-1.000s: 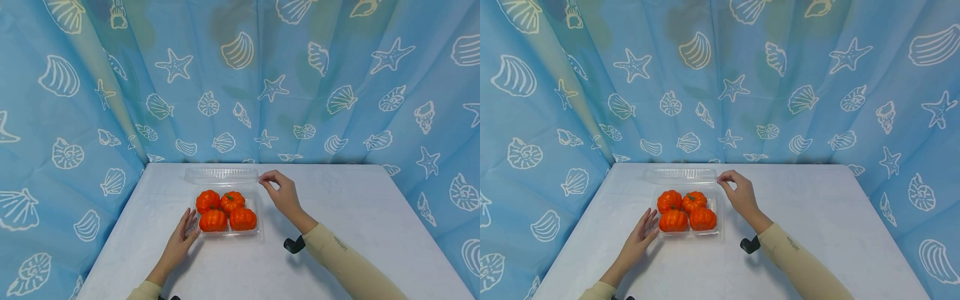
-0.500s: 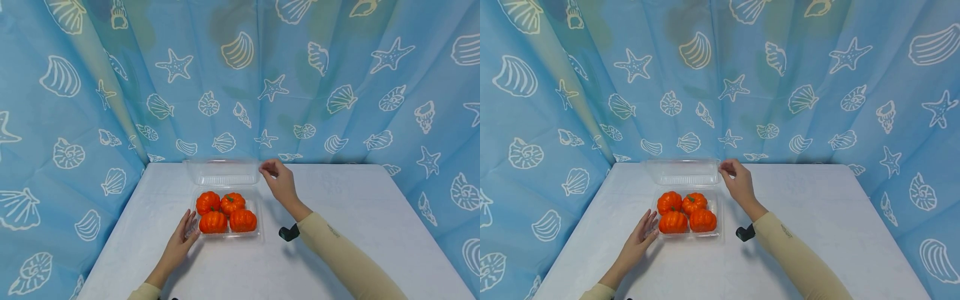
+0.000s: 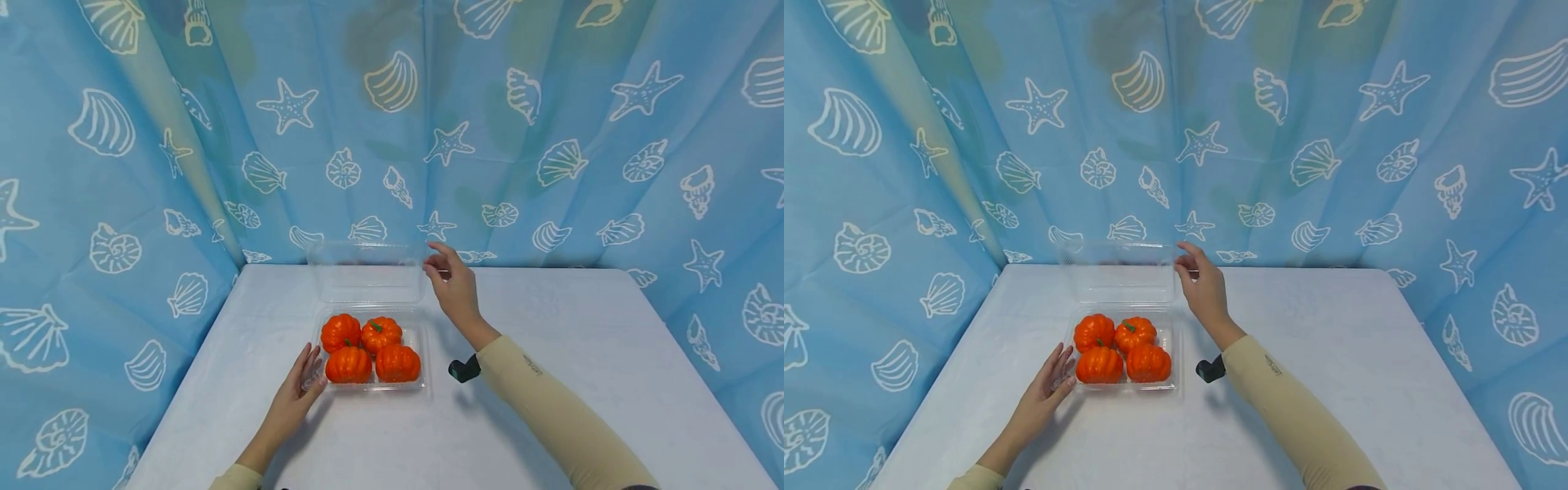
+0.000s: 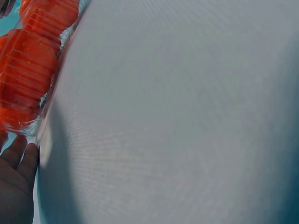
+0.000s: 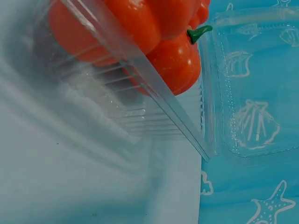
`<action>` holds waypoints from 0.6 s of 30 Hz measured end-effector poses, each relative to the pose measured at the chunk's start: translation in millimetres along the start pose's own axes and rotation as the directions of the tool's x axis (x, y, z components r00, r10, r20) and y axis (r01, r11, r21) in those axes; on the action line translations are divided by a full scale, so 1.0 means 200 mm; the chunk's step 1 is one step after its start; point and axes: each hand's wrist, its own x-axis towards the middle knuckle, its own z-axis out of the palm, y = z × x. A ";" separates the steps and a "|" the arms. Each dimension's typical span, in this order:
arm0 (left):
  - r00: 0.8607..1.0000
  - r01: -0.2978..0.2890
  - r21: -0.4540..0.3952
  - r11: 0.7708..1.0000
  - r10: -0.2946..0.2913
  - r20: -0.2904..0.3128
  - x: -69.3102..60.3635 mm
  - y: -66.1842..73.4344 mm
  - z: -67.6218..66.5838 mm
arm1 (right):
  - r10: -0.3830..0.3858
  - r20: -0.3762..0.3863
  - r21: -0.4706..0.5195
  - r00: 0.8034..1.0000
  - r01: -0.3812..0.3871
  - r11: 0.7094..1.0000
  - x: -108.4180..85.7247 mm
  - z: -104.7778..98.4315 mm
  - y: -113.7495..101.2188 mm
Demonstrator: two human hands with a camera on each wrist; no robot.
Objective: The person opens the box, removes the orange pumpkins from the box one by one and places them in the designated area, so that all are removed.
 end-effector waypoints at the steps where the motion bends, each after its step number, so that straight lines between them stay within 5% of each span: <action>1: 1.000 0.008 -0.003 1.000 -0.008 0.001 0.00 0.00 0.00 | -0.001 0.001 0.000 1.000 0.001 1.000 0.01 0.00 0.00; 18: 1.000 0.022 0.002 1.000 -0.022 0.010 -0.01 0.01 0.00 | 0.106 0.111 -0.015 0.988 -0.105 0.994 0.11 0.05 0.08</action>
